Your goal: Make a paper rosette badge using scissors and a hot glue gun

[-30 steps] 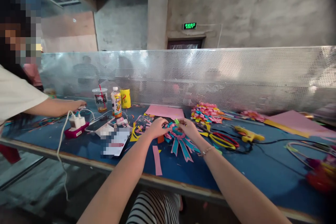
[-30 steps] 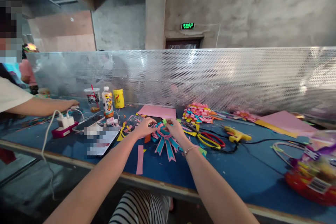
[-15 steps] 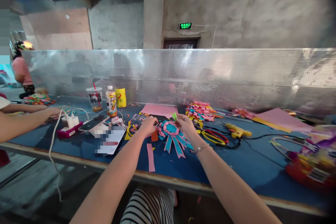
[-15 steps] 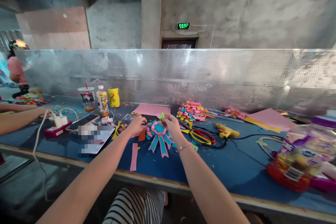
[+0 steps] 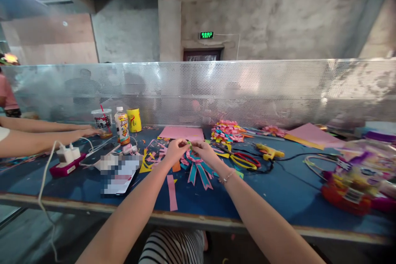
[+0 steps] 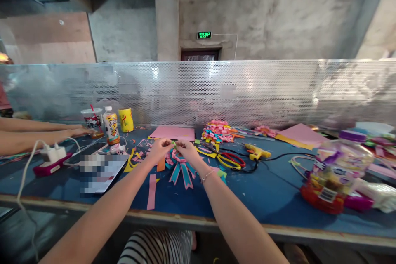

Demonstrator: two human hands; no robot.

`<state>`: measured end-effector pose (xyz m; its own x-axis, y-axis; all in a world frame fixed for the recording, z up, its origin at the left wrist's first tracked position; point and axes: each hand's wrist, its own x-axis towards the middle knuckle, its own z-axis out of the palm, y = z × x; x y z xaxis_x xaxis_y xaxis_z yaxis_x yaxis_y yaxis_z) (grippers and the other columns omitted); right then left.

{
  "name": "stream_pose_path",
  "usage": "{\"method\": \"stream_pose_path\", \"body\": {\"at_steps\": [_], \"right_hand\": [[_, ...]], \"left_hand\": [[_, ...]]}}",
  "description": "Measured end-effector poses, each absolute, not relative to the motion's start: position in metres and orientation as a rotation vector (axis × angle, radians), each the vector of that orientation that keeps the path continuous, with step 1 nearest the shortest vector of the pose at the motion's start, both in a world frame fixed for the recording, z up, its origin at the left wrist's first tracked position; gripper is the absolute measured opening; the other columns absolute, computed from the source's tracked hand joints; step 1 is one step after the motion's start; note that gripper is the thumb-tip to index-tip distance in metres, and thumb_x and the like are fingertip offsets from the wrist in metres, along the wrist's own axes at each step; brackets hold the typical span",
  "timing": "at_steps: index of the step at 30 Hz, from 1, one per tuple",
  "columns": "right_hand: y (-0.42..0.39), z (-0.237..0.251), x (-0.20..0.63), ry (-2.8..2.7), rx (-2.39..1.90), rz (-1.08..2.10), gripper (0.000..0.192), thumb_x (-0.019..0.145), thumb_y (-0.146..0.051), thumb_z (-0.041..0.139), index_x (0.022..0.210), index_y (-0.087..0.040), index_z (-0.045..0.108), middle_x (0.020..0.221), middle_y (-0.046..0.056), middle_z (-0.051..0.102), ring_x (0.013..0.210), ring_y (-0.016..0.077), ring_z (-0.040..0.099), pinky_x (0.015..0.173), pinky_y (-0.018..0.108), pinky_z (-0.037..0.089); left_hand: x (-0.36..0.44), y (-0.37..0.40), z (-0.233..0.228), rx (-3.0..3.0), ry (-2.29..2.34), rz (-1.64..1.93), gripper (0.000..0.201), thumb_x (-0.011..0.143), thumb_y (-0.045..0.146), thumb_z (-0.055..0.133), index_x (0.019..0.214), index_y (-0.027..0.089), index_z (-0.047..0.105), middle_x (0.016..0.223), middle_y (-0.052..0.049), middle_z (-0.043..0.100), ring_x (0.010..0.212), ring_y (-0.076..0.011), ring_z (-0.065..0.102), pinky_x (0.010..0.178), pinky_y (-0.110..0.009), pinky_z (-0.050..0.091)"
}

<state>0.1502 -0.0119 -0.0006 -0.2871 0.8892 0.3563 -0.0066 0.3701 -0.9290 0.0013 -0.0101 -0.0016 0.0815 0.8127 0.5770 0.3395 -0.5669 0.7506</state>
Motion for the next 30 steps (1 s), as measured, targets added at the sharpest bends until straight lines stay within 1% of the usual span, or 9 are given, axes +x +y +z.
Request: {"method": "stream_pose_path", "body": {"at_steps": [3,5,8,11,14,17,21,27,30], "right_hand": [[-0.0155,0.0037,0.1496,-1.625,-0.77,1.064,0.031,0.062,-0.03,0.065,0.088,-0.014,0.06,0.069,-0.002,0.059,0.056,0.0071,0.052,0.051,0.019,0.04],[-0.0154,0.005,0.1498,-1.618,-0.772,1.01,0.033,0.06,-0.029,0.066,0.089,-0.014,0.059,0.068,-0.002,0.059,0.055,0.0075,0.051,0.049,0.019,0.039],[-0.0126,0.0044,0.1509,-1.571,-0.816,0.919,0.028,0.061,-0.03,0.063,0.083,-0.015,0.058,0.063,-0.003,0.056,0.052,0.0078,0.048,0.046,0.02,0.037],[-0.0106,0.0034,0.1522,-1.522,-0.857,0.867,0.023,0.062,-0.032,0.061,0.079,-0.016,0.057,0.062,-0.003,0.056,0.055,0.0092,0.051,0.047,0.02,0.039],[-0.0104,0.0034,0.1527,-1.501,-0.883,0.853,0.021,0.063,-0.034,0.059,0.076,-0.017,0.056,0.066,-0.002,0.057,0.06,0.0104,0.054,0.051,0.021,0.042],[-0.011,0.0039,0.1523,-1.507,-0.889,0.85,0.02,0.063,-0.034,0.058,0.075,-0.017,0.055,0.069,-0.001,0.058,0.061,0.0106,0.056,0.054,0.022,0.044],[-0.0121,0.0034,0.1505,-1.527,-0.854,0.886,0.017,0.063,-0.031,0.059,0.073,-0.018,0.054,0.064,-0.003,0.056,0.061,0.0107,0.057,0.055,0.023,0.046],[-0.0108,0.0001,0.1478,-1.553,-0.885,0.939,0.019,0.059,-0.026,0.063,0.071,-0.018,0.051,0.059,-0.004,0.054,0.055,0.0107,0.057,0.049,0.022,0.046],[-0.0084,-0.0017,0.1474,-1.56,-0.901,0.949,0.017,0.06,-0.026,0.061,0.07,-0.018,0.049,0.058,-0.005,0.053,0.054,0.0112,0.057,0.048,0.022,0.045]], "left_hand": [[0.001,-0.0118,0.0013,1.847,1.103,1.513,0.017,0.069,0.029,0.057,0.06,0.014,0.055,0.058,0.001,0.055,0.056,-0.0101,0.05,0.055,-0.021,0.039],[0.0004,-0.0123,0.002,1.735,1.058,1.505,0.018,0.068,0.03,0.058,0.06,0.015,0.054,0.055,0.002,0.052,0.052,-0.009,0.048,0.052,-0.021,0.037],[-0.0003,-0.0126,0.0012,1.598,0.978,1.443,0.017,0.065,0.029,0.06,0.06,0.014,0.053,0.054,0.003,0.051,0.05,-0.0077,0.047,0.05,-0.02,0.037],[-0.0003,-0.0133,0.0002,1.576,0.941,1.346,0.016,0.063,0.027,0.062,0.059,0.014,0.053,0.052,0.002,0.052,0.048,-0.0074,0.047,0.048,-0.02,0.037],[-0.0006,-0.0146,0.0007,1.593,0.912,1.308,0.015,0.062,0.028,0.063,0.062,0.014,0.057,0.056,0.0,0.056,0.051,-0.009,0.05,0.051,-0.021,0.039],[-0.0015,-0.0163,0.0028,1.546,0.887,1.368,0.015,0.064,0.029,0.061,0.066,0.013,0.06,0.061,-0.001,0.059,0.057,-0.0103,0.055,0.057,-0.022,0.042],[-0.0027,-0.0185,0.0053,1.439,0.874,1.401,0.015,0.064,0.027,0.063,0.068,0.013,0.06,0.061,-0.001,0.06,0.056,-0.0097,0.056,0.057,-0.021,0.045],[-0.0022,-0.0195,0.0034,1.373,0.848,1.366,0.02,0.068,0.032,0.064,0.075,0.014,0.059,0.065,-0.001,0.061,0.055,-0.0097,0.057,0.055,-0.023,0.048],[-0.0016,-0.0185,0.0017,1.377,0.809,1.341,0.021,0.067,0.03,0.066,0.075,0.013,0.057,0.066,0.0,0.06,0.056,-0.01,0.059,0.06,-0.026,0.05]]}}
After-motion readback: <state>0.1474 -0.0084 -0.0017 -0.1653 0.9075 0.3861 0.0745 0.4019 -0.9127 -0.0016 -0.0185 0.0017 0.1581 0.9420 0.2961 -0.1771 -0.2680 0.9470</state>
